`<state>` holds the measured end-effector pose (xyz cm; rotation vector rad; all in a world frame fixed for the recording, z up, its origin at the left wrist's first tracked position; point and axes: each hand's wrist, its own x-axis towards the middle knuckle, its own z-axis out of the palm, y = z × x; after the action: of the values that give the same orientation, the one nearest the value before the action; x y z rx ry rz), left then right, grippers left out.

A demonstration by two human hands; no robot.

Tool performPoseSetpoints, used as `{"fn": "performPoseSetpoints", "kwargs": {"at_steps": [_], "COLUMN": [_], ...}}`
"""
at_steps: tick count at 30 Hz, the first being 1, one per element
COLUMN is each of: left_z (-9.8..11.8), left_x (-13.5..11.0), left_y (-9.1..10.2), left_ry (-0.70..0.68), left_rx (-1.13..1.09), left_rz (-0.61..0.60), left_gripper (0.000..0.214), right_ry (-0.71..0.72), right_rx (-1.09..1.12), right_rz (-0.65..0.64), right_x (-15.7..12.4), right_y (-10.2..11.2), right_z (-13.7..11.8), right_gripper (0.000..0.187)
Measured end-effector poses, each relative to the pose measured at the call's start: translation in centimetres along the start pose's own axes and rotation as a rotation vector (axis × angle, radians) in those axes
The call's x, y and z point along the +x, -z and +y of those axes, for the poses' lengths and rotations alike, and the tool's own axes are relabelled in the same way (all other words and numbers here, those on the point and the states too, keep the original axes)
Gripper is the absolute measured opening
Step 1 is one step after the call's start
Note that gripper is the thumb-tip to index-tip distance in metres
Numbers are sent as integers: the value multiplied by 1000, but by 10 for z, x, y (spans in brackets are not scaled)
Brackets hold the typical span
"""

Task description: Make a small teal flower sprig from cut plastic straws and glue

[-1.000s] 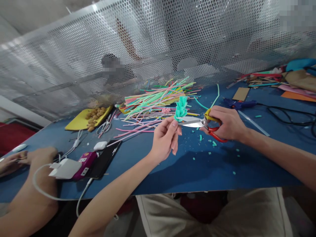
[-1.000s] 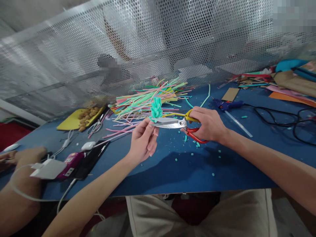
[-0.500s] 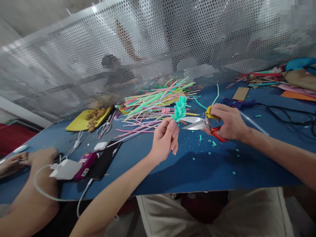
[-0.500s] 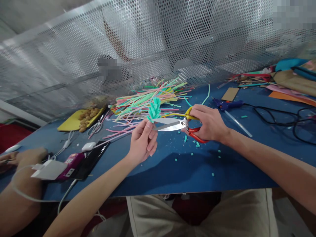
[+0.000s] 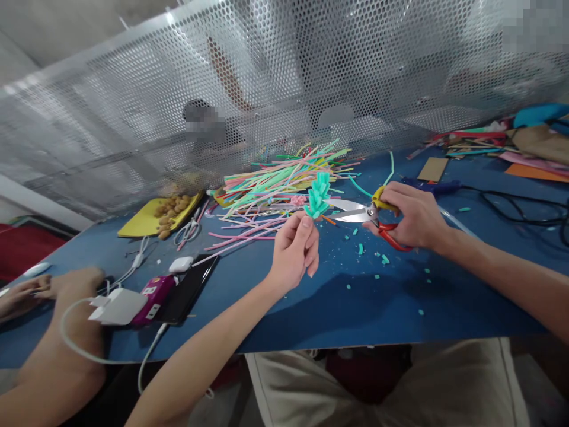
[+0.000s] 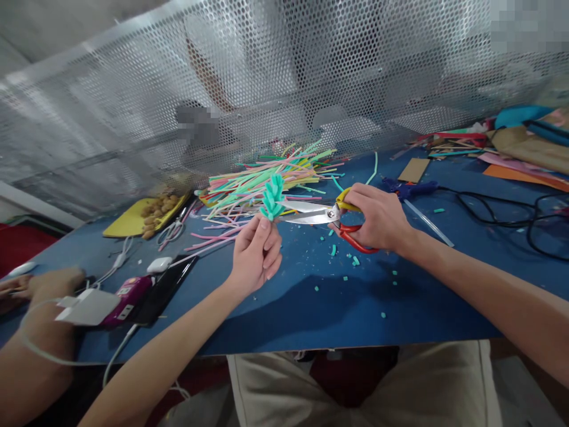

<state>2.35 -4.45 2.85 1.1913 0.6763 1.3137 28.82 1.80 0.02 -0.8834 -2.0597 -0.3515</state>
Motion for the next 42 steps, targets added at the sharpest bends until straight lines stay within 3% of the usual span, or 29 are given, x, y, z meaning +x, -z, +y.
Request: {"fn": "performPoseSetpoints", "kwargs": {"at_steps": [5,13,21,31,42], "left_z": [-2,0,1,5,-5], "left_x": [-1,-2,-6,-6,-5], "left_y": [0,-2,-3,-4,1], "left_ry": [-12,-25,51,121,34], "left_rx": [13,21,-23,-30,48], "left_rz": [-2,-3,-51,-100,-81], "left_gripper": [29,31,29,30,28], "right_ry": [24,-4,62,56,32], "right_rx": [-73,80,65,25,-46], "right_rz": [45,-25,75,104,19], "right_x": [-1,-1,-1,-3,-2], "right_y": [0,1,0,1,7], "right_z": [2,-3,3,6,4], "right_gripper": [27,28,28,20,18]}}
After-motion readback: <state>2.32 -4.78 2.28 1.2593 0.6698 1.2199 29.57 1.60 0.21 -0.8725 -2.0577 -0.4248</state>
